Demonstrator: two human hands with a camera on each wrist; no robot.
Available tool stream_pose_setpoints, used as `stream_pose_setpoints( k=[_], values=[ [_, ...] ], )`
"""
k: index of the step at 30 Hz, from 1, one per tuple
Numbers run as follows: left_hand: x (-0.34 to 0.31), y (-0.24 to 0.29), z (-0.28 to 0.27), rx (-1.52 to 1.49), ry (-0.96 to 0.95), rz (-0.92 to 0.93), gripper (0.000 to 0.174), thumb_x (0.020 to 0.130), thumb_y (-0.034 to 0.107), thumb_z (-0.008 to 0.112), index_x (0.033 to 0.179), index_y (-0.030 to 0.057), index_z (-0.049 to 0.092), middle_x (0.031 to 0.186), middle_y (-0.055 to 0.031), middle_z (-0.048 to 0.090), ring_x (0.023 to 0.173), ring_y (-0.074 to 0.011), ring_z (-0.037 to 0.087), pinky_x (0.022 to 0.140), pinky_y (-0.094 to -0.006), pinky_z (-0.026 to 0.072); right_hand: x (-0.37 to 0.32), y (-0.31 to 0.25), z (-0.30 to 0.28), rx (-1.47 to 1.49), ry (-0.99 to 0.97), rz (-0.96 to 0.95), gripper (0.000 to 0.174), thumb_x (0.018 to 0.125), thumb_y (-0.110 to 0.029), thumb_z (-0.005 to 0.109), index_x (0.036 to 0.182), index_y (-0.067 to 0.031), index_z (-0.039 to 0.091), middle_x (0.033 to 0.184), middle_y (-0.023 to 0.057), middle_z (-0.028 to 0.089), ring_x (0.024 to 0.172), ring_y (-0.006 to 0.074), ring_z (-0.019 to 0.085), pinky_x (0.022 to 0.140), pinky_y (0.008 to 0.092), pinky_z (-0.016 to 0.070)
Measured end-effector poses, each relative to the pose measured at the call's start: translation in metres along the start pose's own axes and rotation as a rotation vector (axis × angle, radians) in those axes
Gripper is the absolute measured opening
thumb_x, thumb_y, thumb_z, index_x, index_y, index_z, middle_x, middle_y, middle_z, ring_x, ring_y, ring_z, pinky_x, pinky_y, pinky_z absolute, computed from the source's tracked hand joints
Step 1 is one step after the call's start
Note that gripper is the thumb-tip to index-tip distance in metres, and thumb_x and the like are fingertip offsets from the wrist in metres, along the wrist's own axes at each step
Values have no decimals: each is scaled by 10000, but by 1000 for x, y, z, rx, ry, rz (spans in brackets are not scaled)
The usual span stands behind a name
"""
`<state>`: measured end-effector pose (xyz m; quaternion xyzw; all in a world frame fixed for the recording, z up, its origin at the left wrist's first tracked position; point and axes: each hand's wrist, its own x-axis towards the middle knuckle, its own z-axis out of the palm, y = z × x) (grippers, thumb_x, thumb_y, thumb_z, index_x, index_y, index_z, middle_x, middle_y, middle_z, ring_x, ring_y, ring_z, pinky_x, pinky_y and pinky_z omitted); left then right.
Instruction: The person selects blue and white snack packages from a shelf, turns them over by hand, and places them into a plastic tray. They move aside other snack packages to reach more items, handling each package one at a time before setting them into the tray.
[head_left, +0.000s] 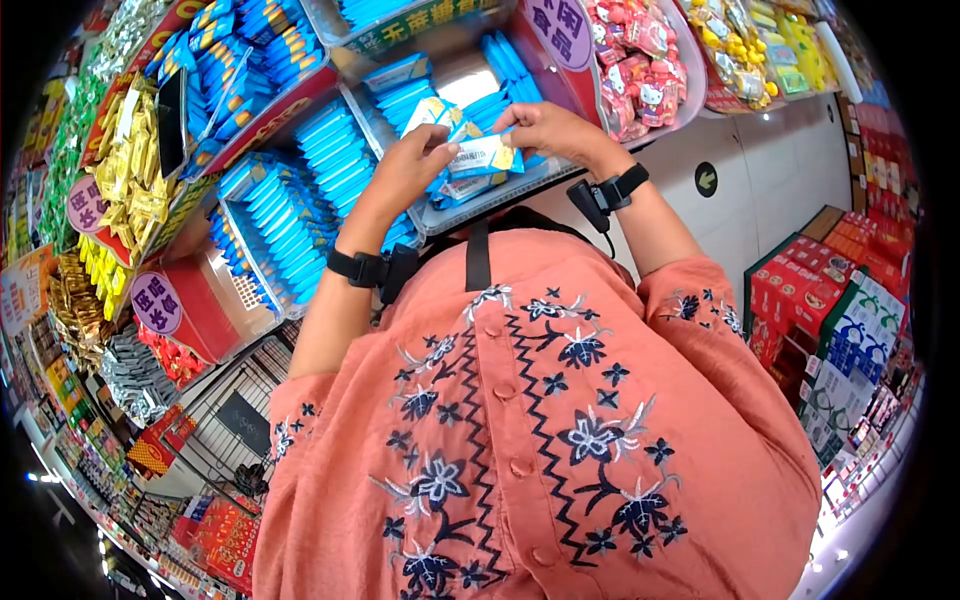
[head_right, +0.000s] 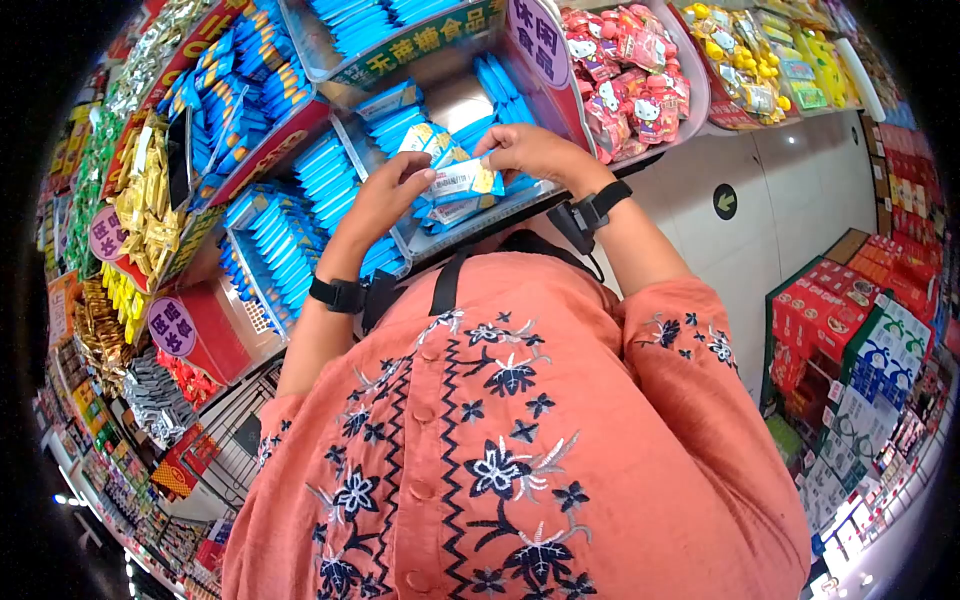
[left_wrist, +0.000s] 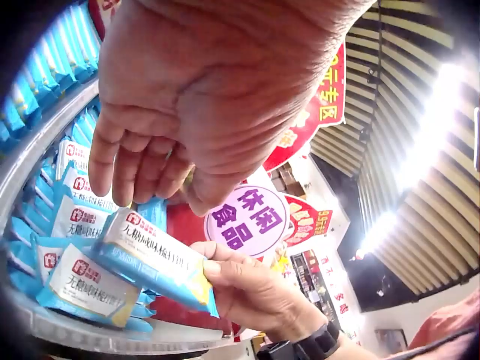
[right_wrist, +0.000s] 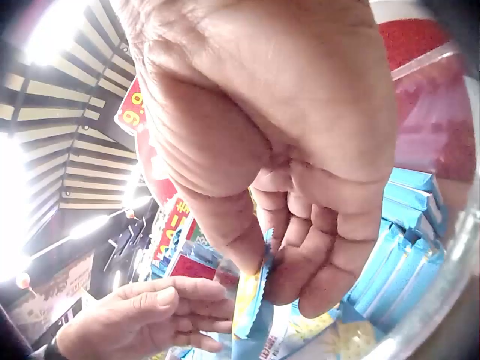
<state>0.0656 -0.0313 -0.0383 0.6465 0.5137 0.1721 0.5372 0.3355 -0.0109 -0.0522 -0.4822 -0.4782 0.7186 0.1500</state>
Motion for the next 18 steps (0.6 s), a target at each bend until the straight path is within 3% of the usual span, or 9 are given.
stream_pose_setpoints(
  k=[4,7,10,13,16,18],
  values=[
    [-4,-3,2,-45,82,1,459,968,322,634,1291,1,578,1116,-110,662,981,-195,633,849,-306,518,-18,-35,7,-10,-5,-26,242,919,-232,655,1100,-73,641,905,-38,595,761,53,542,649,226,432],
    [-8,5,-1,-225,65,-150,461,970,309,632,1306,1,562,993,-58,631,841,-139,595,770,-291,533,-19,-41,9,29,-19,-73,248,927,-235,640,1111,-70,641,915,-39,594,763,51,540,663,221,434],
    [-14,10,-8,-513,26,-207,442,949,298,655,1273,7,577,917,-15,603,801,-88,551,706,-262,513,-18,-44,11,54,-30,-145,265,926,-224,638,1139,-66,638,928,-37,599,769,55,538,675,216,431],
    [-24,24,-10,-581,82,-185,399,953,283,650,1256,33,583,854,15,555,783,-70,539,677,-251,518,-23,-54,15,48,-25,-179,279,930,-201,633,1167,-54,632,956,-27,607,787,57,536,700,214,436],
    [-29,28,-15,-589,93,-167,371,960,280,642,1234,36,589,847,19,549,787,-66,540,659,-242,516,-20,-54,16,59,-29,-207,282,935,-184,628,1181,-43,626,981,-18,612,809,60,534,726,221,444],
    [-29,24,-19,-597,81,-140,374,977,285,630,1252,37,576,926,3,594,787,-69,567,664,-243,520,-20,-57,17,58,-36,-220,282,939,-179,625,1184,-39,624,992,-13,613,822,61,534,743,226,447]
  ],
)
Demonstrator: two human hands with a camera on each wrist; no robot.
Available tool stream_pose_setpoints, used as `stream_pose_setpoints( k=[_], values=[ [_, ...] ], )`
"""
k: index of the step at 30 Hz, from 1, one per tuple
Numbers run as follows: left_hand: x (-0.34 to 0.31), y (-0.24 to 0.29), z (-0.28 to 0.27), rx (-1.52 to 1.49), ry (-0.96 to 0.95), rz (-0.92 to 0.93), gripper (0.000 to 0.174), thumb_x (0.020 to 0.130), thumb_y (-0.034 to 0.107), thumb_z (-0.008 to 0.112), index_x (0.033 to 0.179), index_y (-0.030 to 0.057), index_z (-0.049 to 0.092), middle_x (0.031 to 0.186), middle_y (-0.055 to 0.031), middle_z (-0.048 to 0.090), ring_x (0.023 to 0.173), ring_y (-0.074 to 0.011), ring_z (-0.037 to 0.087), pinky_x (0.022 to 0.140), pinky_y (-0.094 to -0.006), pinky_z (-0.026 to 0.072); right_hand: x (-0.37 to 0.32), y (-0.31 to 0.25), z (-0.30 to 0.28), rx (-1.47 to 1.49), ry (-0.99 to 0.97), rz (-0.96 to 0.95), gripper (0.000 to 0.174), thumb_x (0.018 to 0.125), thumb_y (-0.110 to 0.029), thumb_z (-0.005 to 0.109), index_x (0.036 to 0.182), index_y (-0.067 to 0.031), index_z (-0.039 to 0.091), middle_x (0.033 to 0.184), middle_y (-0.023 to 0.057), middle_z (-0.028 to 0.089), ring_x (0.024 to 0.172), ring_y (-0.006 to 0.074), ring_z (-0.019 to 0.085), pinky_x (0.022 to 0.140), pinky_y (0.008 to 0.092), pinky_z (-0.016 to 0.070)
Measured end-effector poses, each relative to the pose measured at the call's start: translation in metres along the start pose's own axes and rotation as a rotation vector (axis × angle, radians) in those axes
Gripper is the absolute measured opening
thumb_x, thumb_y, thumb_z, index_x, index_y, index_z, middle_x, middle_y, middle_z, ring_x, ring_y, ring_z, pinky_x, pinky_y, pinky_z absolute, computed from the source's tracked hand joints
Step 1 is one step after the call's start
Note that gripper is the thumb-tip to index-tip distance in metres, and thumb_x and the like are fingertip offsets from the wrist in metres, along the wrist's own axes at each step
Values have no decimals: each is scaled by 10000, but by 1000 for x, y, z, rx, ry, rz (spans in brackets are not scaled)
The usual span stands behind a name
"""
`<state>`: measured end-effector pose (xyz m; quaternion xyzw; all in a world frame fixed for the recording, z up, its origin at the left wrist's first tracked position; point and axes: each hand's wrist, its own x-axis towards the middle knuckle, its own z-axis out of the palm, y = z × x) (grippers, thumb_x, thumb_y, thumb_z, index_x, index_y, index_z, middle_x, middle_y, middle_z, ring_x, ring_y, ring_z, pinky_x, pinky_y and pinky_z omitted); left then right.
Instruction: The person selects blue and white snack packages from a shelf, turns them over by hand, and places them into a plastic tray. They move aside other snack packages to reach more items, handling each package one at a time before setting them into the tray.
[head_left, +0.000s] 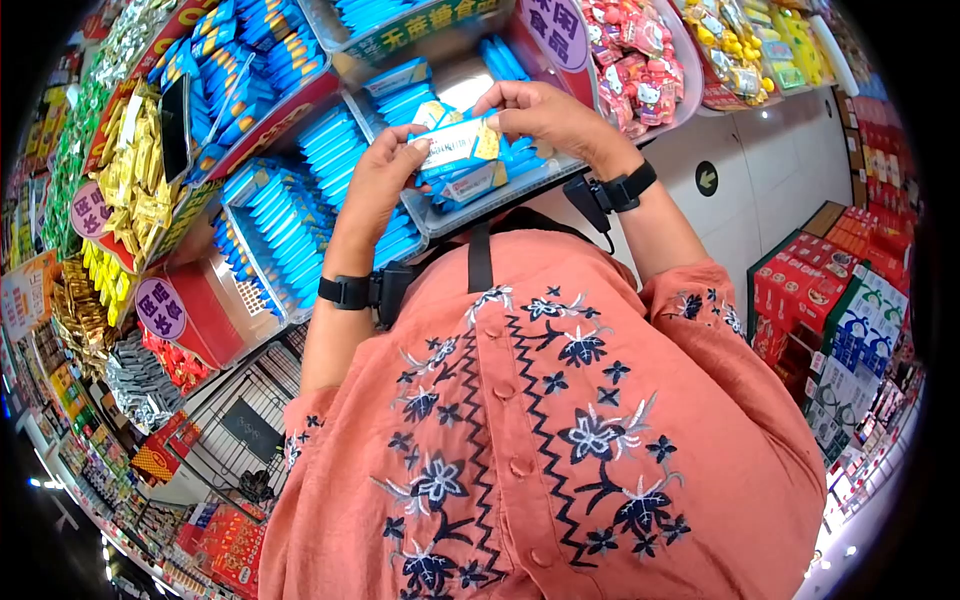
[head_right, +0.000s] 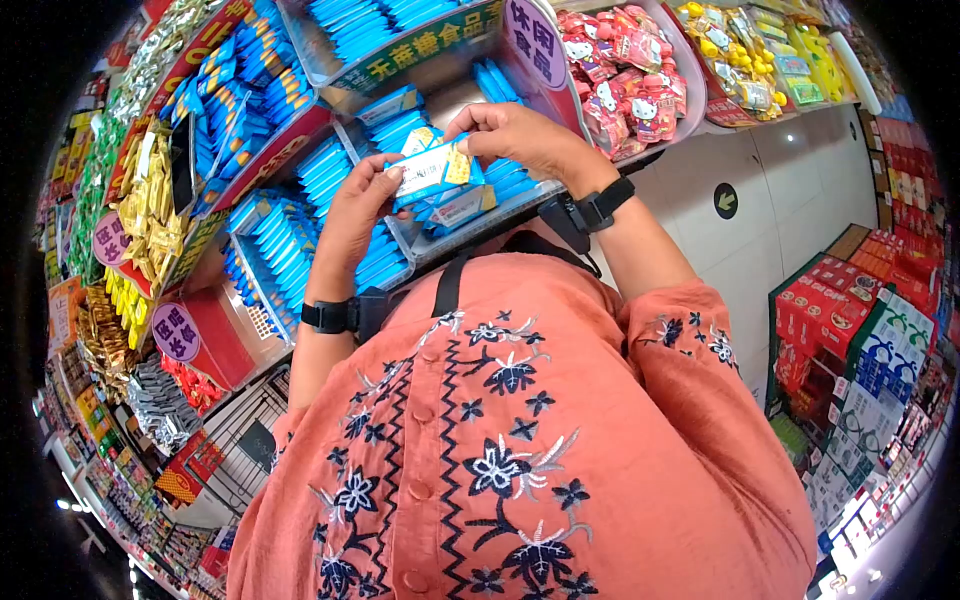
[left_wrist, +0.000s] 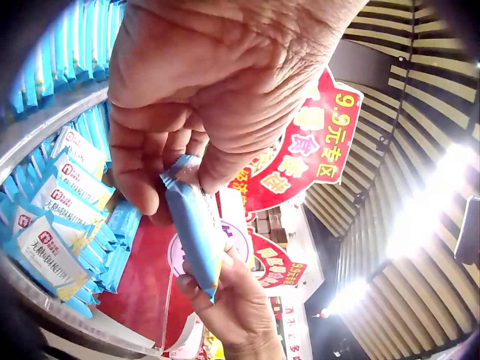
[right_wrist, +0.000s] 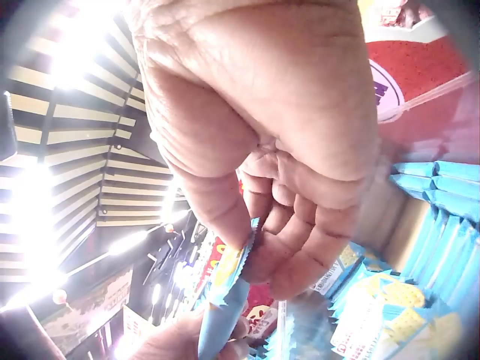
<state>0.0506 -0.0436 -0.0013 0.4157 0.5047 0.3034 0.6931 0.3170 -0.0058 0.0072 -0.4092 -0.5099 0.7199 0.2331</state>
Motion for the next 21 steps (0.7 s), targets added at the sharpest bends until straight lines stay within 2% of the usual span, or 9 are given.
stream_pose_setpoints(
  k=[1,4,7,9,12,15,18,21],
  values=[
    [0,0,-2,-4,-10,10,376,986,288,623,1261,37,570,966,-5,617,787,-71,581,667,-243,522,0,-1,1,0,3,-2,284,939,-180,627,1186,-40,623,991,-13,613,824,62,534,747,229,449],
    [-7,6,-2,-23,15,25,376,965,285,640,1235,29,586,878,7,581,787,-67,549,654,-240,512,2,-3,7,-1,8,-4,290,939,-183,630,1192,-42,621,993,-13,613,831,65,537,758,234,452],
    [-10,6,-8,-7,0,28,373,987,289,628,1251,33,566,983,-11,625,807,-74,595,676,-236,515,5,-4,11,-3,2,0,296,939,-186,631,1196,-40,616,999,-9,614,833,71,543,765,236,456],
    [-10,4,-11,-30,12,34,369,985,287,629,1246,33,569,981,-13,626,806,-73,593,682,-239,517,7,-6,14,-10,3,8,296,938,-187,632,1196,-42,614,1003,-3,617,835,78,550,760,240,463],
    [-10,2,-15,-56,118,66,359,982,282,629,1230,29,574,977,-18,630,806,-76,593,692,-251,525,18,3,21,112,126,30,294,936,-196,630,1188,-45,617,1020,19,630,853,96,573,750,252,484],
    [-4,-6,-31,-95,219,129,346,979,275,628,1210,23,578,969,-26,636,804,-83,599,701,-268,536,28,19,15,-22,224,38,309,923,-204,626,1182,-35,615,1040,55,645,893,116,607,758,271,510],
    [-5,-7,-46,-122,289,157,339,976,270,629,1196,16,580,961,-34,642,803,-92,606,702,-281,544,43,51,0,-530,258,106,349,904,-216,626,1185,-9,607,1056,86,649,930,138,631,787,292,524],
    [-10,-10,-57,-136,343,153,347,973,267,632,1201,13,574,962,-40,643,802,-98,605,699,-287,546,55,80,-1,-455,261,112,493,843,-264,652,1234,30,595,1134,207,677,986,288,673,869,353,529]
  ],
)
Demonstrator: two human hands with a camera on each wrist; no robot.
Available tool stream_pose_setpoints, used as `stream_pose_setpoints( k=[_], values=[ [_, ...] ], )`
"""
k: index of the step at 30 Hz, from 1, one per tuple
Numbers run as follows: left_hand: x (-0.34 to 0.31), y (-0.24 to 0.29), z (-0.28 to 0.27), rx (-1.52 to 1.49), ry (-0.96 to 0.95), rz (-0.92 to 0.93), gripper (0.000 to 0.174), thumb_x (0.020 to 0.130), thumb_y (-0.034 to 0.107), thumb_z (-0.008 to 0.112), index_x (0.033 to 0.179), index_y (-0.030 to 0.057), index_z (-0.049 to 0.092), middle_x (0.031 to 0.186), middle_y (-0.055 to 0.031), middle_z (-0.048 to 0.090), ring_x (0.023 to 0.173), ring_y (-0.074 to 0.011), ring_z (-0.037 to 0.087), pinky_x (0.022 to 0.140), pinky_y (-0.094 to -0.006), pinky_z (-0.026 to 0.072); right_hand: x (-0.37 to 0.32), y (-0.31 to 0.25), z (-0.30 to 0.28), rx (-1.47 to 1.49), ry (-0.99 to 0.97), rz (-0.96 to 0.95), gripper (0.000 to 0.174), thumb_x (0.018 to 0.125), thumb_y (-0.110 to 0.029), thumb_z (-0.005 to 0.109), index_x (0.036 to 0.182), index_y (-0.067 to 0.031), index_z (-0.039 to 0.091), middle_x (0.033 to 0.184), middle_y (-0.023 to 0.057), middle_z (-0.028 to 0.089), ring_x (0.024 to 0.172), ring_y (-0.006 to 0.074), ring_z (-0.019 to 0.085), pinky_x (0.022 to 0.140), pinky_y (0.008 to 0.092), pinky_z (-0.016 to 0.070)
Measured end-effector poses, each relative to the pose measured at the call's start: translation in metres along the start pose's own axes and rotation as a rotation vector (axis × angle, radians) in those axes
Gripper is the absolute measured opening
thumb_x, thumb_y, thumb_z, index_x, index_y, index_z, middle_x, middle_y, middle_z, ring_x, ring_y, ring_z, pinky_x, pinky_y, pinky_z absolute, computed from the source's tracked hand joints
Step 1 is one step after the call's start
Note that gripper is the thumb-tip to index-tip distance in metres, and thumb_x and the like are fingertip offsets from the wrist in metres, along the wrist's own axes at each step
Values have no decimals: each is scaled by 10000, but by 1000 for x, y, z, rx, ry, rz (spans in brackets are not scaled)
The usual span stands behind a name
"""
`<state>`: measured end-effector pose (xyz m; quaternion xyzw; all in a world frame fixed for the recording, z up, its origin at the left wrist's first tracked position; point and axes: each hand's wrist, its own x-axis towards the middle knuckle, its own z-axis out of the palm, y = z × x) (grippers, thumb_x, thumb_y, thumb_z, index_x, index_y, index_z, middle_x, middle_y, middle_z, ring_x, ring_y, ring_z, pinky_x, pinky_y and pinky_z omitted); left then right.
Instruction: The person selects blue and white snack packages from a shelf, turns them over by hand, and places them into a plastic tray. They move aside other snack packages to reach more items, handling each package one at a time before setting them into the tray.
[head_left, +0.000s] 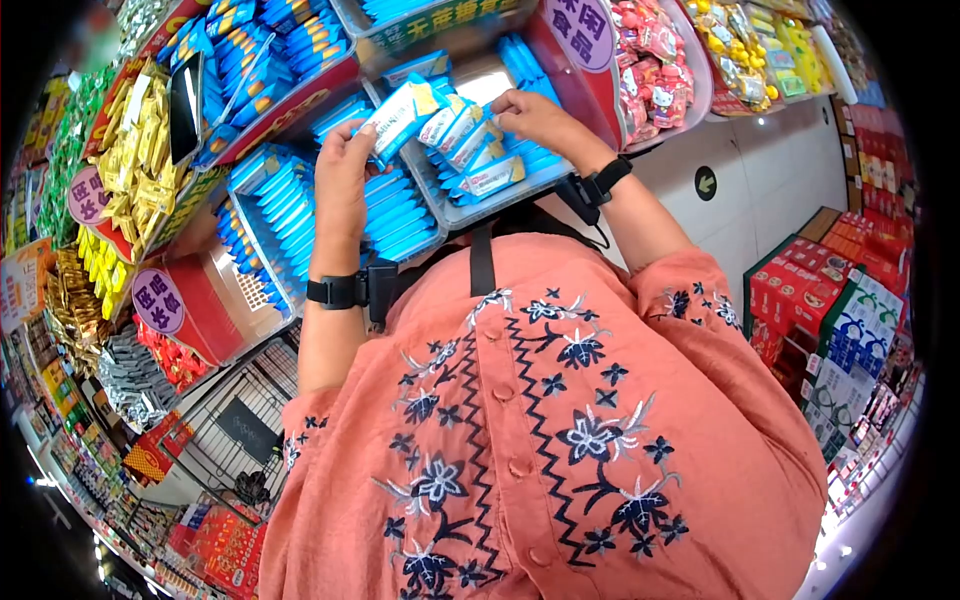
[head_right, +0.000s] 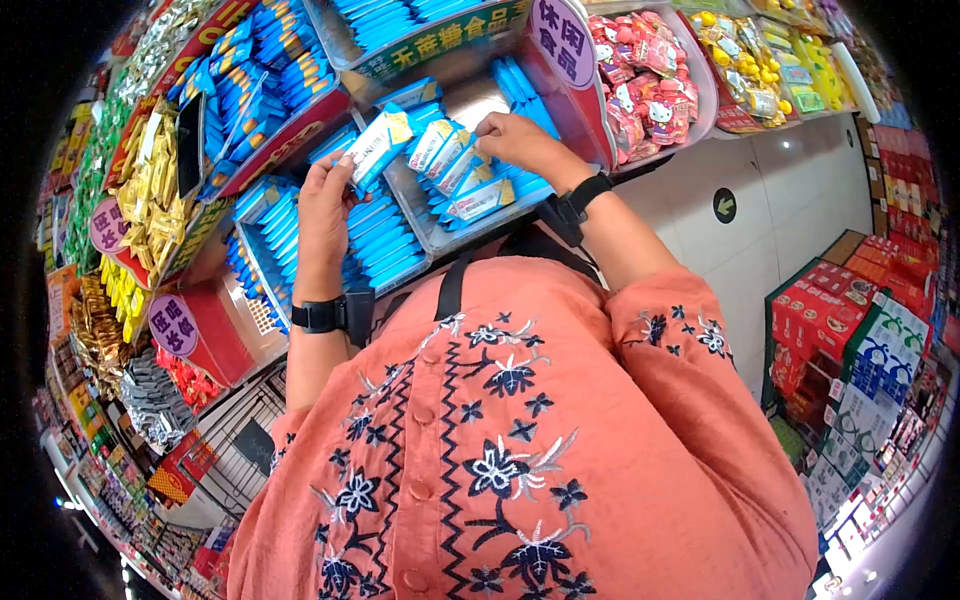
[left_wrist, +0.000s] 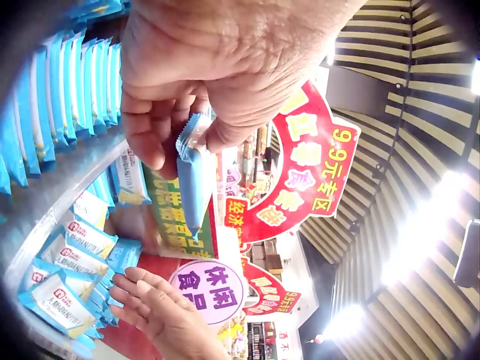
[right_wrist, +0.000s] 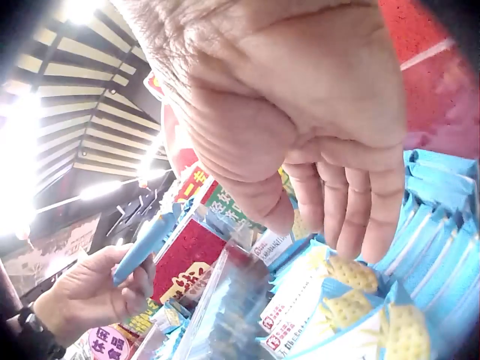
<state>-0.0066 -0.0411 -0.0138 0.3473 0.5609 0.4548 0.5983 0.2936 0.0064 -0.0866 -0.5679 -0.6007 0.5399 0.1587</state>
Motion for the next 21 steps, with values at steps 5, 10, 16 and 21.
stream_pose_setpoints(
  k=[5,10,16,21],
  values=[
    [4,-8,-20,128,53,6,367,960,273,640,1214,19,566,989,-31,634,852,-89,588,692,-256,508,19,16,20,-120,116,-63,515,853,-265,656,1274,20,575,1201,211,654,1050,307,660,905,373,515],
    [3,-4,-27,153,26,-11,426,934,280,659,1246,11,551,995,-25,629,866,-92,574,691,-244,473,36,10,31,-122,125,-54,576,828,-293,680,1288,32,560,1197,247,657,1089,367,653,942,394,501],
    [1,-3,-27,147,2,-41,447,938,273,658,1262,-10,536,1001,-48,636,850,-100,578,676,-249,476,39,2,30,-144,38,-70,482,862,-234,689,1279,-18,582,1066,153,691,899,212,667,733,326,537],
    [1,-1,-30,143,6,-41,388,946,305,634,1223,39,577,979,-4,619,852,-70,554,687,-231,463,47,3,20,-6,-49,-26,336,847,-252,698,1088,-20,661,957,114,689,879,184,656,759,324,531]
  ],
)
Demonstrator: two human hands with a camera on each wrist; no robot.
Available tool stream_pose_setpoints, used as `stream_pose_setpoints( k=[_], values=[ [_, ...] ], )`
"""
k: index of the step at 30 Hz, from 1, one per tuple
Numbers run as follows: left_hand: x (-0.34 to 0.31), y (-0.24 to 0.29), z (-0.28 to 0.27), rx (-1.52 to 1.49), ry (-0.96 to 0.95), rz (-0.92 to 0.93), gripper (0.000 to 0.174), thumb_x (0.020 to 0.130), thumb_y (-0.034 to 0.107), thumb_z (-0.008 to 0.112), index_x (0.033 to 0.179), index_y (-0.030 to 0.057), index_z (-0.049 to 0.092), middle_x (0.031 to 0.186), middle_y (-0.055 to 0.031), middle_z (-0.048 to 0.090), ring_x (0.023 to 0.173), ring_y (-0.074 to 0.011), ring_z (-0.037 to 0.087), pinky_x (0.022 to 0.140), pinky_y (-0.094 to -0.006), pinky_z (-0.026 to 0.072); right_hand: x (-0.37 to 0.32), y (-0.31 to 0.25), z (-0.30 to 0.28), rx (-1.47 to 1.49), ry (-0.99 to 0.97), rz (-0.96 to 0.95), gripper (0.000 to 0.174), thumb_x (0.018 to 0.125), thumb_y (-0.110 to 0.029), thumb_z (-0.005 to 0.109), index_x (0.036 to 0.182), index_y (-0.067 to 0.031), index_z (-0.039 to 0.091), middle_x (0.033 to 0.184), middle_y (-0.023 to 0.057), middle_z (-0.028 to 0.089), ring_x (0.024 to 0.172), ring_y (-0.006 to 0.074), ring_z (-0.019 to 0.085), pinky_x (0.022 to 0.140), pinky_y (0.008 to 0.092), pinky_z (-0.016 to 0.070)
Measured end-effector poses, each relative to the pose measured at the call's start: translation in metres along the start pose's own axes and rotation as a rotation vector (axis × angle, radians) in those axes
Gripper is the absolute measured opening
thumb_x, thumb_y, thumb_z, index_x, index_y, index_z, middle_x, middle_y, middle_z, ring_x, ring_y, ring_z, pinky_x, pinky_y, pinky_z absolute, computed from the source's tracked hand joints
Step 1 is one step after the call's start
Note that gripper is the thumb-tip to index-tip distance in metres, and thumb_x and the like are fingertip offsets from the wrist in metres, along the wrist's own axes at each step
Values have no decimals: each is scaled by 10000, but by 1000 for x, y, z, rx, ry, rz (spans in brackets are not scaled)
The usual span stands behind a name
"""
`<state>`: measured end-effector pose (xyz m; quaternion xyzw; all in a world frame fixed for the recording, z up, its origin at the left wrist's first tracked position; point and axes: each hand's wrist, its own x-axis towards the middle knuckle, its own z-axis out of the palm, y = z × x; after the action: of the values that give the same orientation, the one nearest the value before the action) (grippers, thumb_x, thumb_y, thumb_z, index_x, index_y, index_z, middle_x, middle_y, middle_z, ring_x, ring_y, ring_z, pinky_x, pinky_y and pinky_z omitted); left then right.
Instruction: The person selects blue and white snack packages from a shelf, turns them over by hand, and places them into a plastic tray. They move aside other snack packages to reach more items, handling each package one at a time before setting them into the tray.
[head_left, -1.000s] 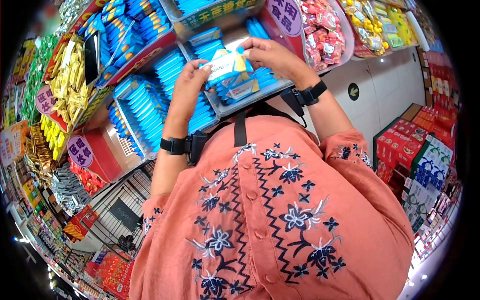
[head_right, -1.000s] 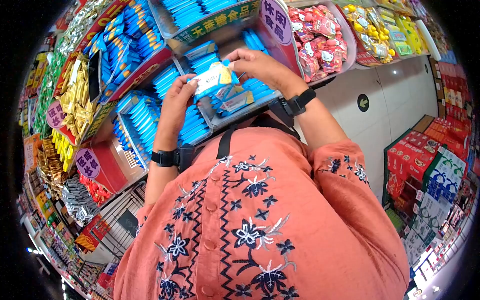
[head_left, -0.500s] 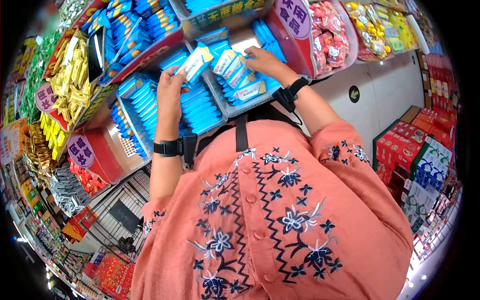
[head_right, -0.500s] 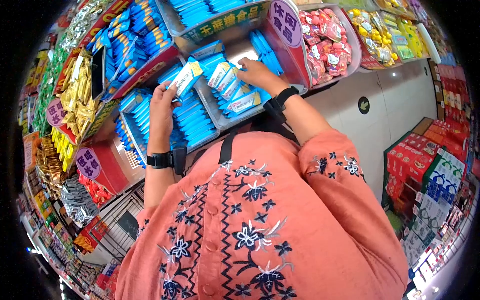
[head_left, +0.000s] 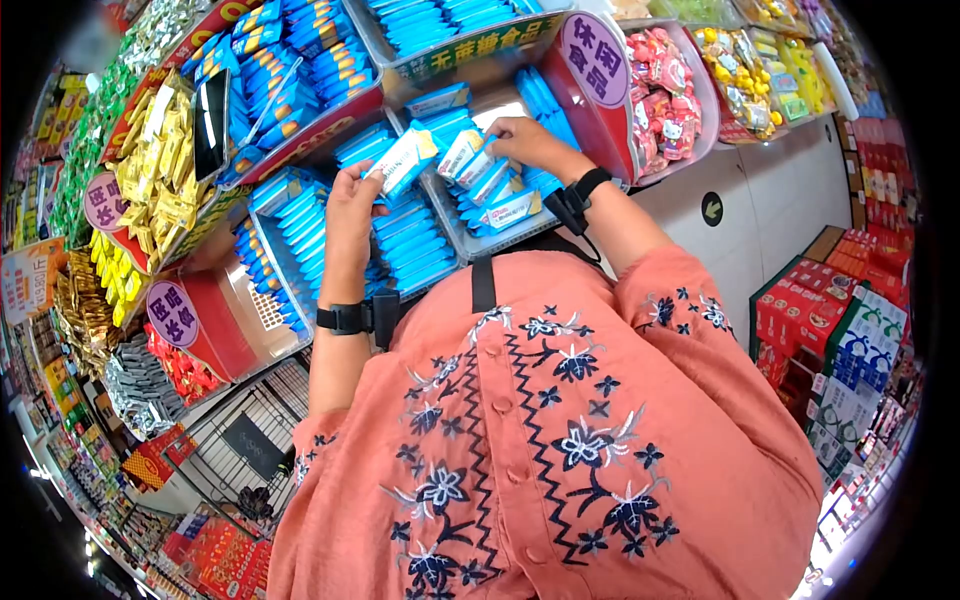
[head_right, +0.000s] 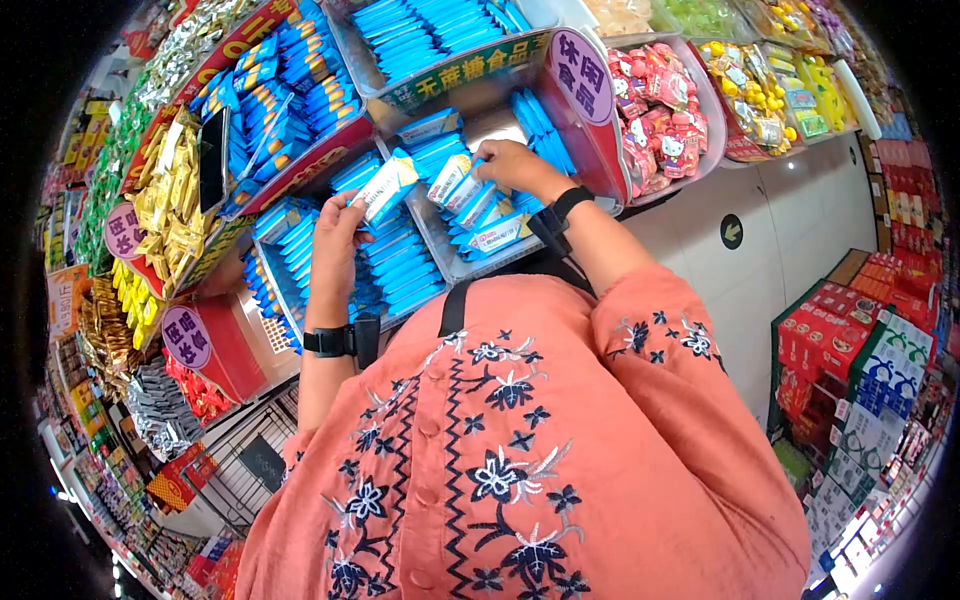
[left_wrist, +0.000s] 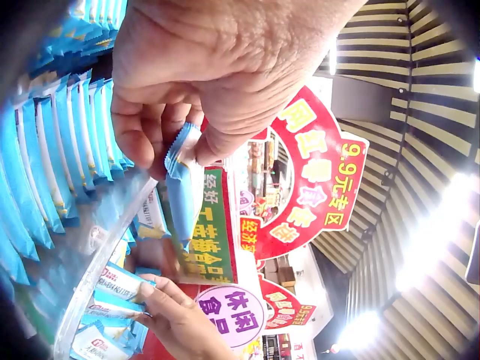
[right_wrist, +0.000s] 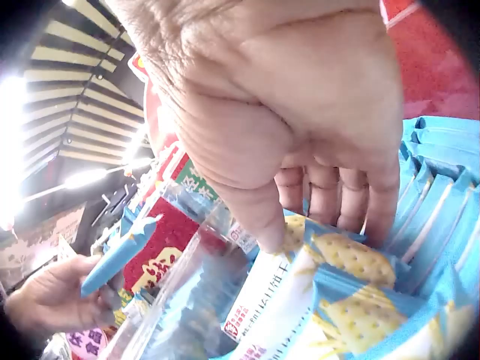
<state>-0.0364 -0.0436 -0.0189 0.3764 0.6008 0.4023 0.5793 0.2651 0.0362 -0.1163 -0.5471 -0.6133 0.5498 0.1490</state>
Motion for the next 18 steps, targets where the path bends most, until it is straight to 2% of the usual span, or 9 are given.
stream_pose_setpoints(
  k=[2,5,6,9,18],
  values=[
    [2,1,-4,-24,7,1,373,950,299,634,1218,45,580,975,-3,618,850,-71,557,686,-230,464,2,3,-10,106,-9,-83,291,862,-254,702,1049,-32,669,926,76,678,855,142,634,707,313,528],
    [6,7,-6,-33,29,-1,359,952,294,639,1208,49,582,967,2,615,845,-69,557,688,-231,466,-21,-36,-28,350,63,56,270,877,-273,707,1032,-56,668,955,53,679,881,153,641,706,328,548],
    [8,9,-7,-37,32,-1,356,952,294,640,1206,51,582,966,3,615,845,-68,556,688,-230,466,-25,-44,-32,443,16,75,297,942,-333,658,1073,-66,640,987,31,665,929,133,626,763,313,534],
    [15,11,-6,-55,31,1,347,953,292,644,1201,58,581,962,5,614,842,-66,555,689,-230,465,-26,-56,-39,552,-9,63,292,954,-333,648,1082,-71,639,978,26,663,912,128,626,767,311,539],
    [27,13,0,-96,14,-19,333,958,289,643,1198,67,580,954,5,616,822,-68,552,701,-232,464,-16,-72,-37,559,-51,14,302,949,-326,644,1073,-50,642,948,50,670,850,147,659,730,316,559]
  ],
)
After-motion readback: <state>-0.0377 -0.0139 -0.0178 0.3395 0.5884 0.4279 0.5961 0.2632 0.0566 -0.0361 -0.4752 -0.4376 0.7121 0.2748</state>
